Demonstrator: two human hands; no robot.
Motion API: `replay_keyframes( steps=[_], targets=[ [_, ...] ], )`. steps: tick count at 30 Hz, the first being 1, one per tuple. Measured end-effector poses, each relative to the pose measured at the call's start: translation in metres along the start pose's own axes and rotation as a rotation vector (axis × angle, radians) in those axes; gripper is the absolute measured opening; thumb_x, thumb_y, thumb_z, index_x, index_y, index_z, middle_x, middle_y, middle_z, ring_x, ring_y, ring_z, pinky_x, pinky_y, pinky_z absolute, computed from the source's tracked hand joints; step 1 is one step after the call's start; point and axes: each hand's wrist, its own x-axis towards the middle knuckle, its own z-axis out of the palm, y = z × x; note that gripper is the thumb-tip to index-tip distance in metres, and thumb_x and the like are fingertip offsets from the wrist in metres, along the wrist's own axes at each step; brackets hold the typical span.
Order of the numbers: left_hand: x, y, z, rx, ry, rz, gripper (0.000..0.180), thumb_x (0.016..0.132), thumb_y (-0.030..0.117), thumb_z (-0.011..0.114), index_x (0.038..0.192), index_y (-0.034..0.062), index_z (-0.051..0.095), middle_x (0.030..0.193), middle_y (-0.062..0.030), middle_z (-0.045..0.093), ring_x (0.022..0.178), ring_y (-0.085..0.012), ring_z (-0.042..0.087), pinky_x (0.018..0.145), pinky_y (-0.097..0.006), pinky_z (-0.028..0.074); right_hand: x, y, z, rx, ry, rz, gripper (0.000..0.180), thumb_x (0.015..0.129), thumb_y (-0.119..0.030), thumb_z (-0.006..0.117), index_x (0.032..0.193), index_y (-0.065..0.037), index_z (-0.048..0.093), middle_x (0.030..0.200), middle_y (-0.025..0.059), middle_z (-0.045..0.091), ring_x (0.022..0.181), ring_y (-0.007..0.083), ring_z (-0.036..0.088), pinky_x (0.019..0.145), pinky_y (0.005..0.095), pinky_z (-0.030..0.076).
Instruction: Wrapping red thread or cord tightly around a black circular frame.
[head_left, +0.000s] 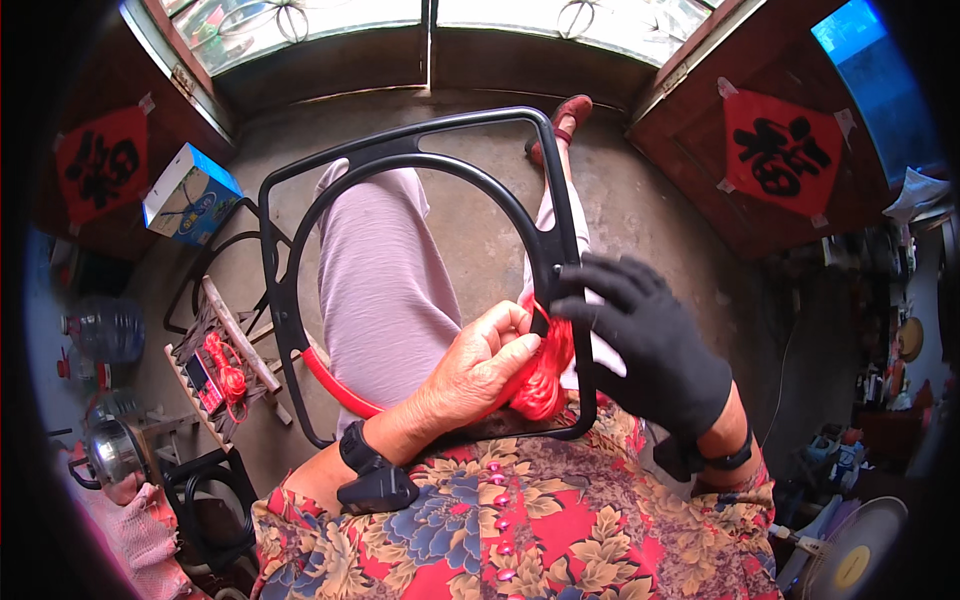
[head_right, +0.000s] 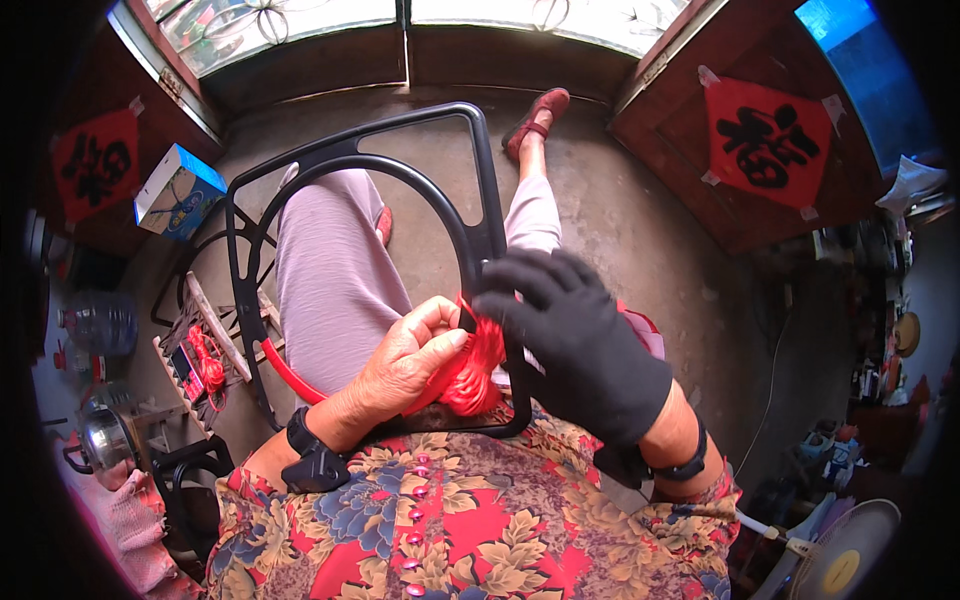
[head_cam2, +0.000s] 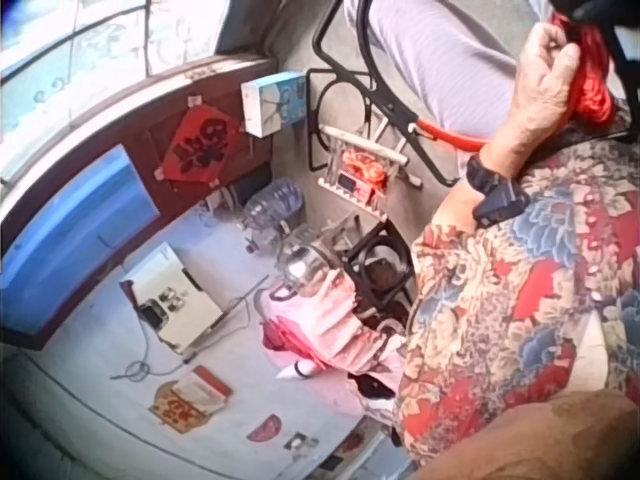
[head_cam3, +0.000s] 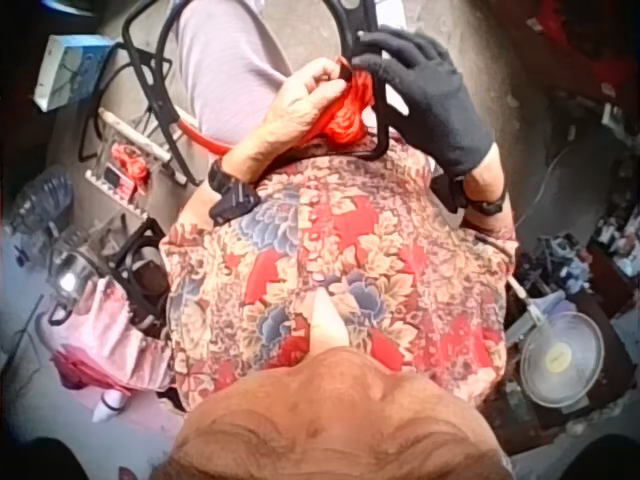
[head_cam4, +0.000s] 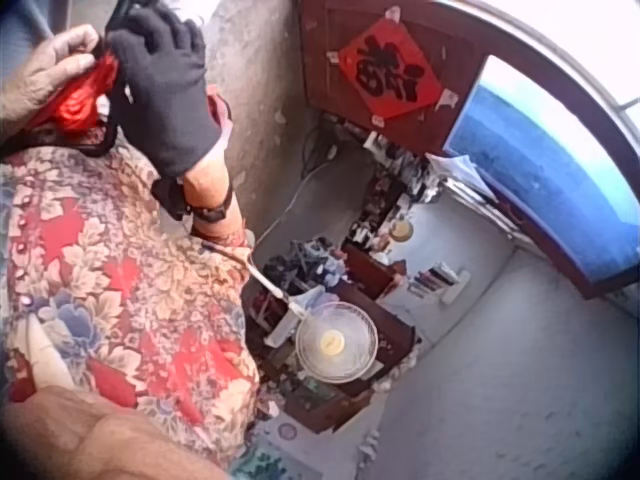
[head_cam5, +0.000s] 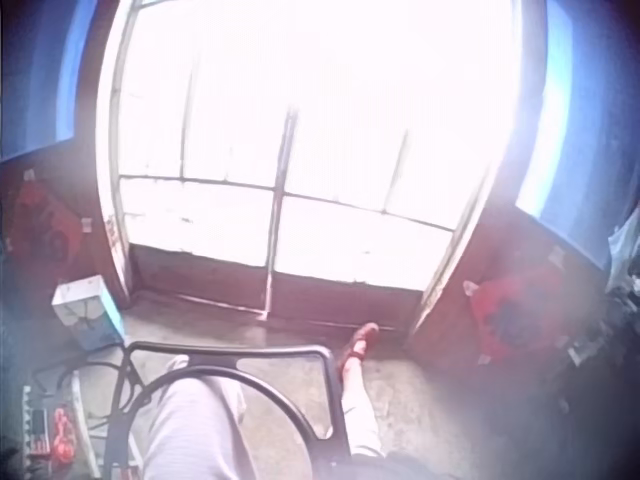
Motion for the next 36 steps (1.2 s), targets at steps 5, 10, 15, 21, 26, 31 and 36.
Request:
replay_keyframes(
  steps=[5, 10, 15, 21, 26, 31, 36],
  targets=[
    [0.003, 0.004, 0.003, -0.031, -0.032, -0.051, 0.009, 0.095, 0.015, 0.051, 0.096, 0.0055, 0.05, 0.086, 0.0007, 0.055, 0.076, -0.0031, 0.052, 0.068, -0.019, 0.044, -0.022, -0.012, 0.025, -0.125, 0.048, -0.022, 0.042, 0.066, -0.018, 0.073, 0.104, -0.009, 0.058, 0.12, 0.0116, 0.052, 0.121, 0.0316, 0.045, 0.101, 0.0479, 0.032],
    [0.005, -0.003, 0.0, 0.047, 0.055, -0.021, 0.014, 0.095, 0.019, 0.052, 0.096, 0.0045, 0.054, 0.086, -0.0008, 0.059, 0.075, -0.0045, 0.055, 0.067, -0.019, 0.047, -0.032, -0.009, 0.032, 0.087, 0.164, -0.044, 0.034, 0.068, -0.021, 0.074, 0.096, -0.011, 0.059, 0.117, 0.0104, 0.056, 0.118, 0.0292, 0.05, 0.102, 0.0473, 0.032],
    [0.004, 0.005, -0.002, -0.038, 0.06, -0.2, 0.015, 0.094, 0.021, 0.053, 0.098, 0.0059, 0.054, 0.086, -0.0106, 0.065, 0.063, -0.0154, 0.065, 0.053, -0.025, 0.056, -0.073, -0.009, 0.034, 1.715, 0.55, 0.53, 0.046, 0.08, -0.028, 0.063, 0.117, -0.003, 0.05, 0.098, 0.0102, 0.063, 0.098, 0.0293, 0.06, 0.095, 0.045, 0.039],
    [0.002, 0.003, -0.001, -0.133, 0.043, -0.18, 0.015, 0.094, 0.02, 0.053, 0.1, 0.0058, 0.052, 0.083, -0.0128, 0.065, 0.064, -0.0173, 0.065, 0.054, -0.027, 0.056, -0.104, 0.04, 0.02, 2.219, 0.437, -0.046, 0.063, 0.083, -0.051, 0.054, 0.123, -0.003, 0.046, 0.095, 0.0113, 0.056, 0.088, 0.0248, 0.054, 0.087, 0.0418, 0.04],
    [0.002, 0.01, 0.004, -0.106, 0.074, -0.157, 0.014, 0.093, 0.017, 0.054, 0.099, 0.0054, 0.051, 0.079, -0.0149, 0.064, 0.06, -0.0192, 0.065, 0.054, -0.028, 0.056, -0.112, 0.049, 0.016, 2.16, 0.672, 0.038, 0.062, 0.082, -0.047, 0.057, 0.123, -0.002, 0.047, 0.1, 0.0115, 0.056, 0.093, 0.0242, 0.054, 0.089, 0.0399, 0.04],
    [0.003, 0.013, 0.002, -0.059, 0.067, -0.165, 0.014, 0.092, 0.017, 0.054, 0.097, 0.0046, 0.05, 0.079, -0.0172, 0.065, 0.059, -0.0209, 0.065, 0.053, -0.029, 0.056, -0.114, 0.071, 0.004, 1.977, 0.915, 0.107, 0.061, 0.081, -0.042, 0.06, 0.124, -0.001, 0.047, 0.105, 0.0118, 0.056, 0.098, 0.0235, 0.054, 0.092, 0.0379, 0.04],
    [-0.004, 0.004, -0.004, -0.042, 0.137, -0.169, 0.009, 0.091, 0.012, 0.053, 0.092, 0.0038, 0.05, 0.08, -0.0152, 0.064, 0.068, -0.0223, 0.067, 0.055, -0.033, 0.058, -0.09, 0.078, 0.02, 1.634, 0.987, 0.233, 0.06, 0.08, -0.038, 0.062, 0.125, 0.0, 0.047, 0.11, 0.012, 0.057, 0.102, 0.0228, 0.055, 0.094, 0.036, 0.041]
  ],
)
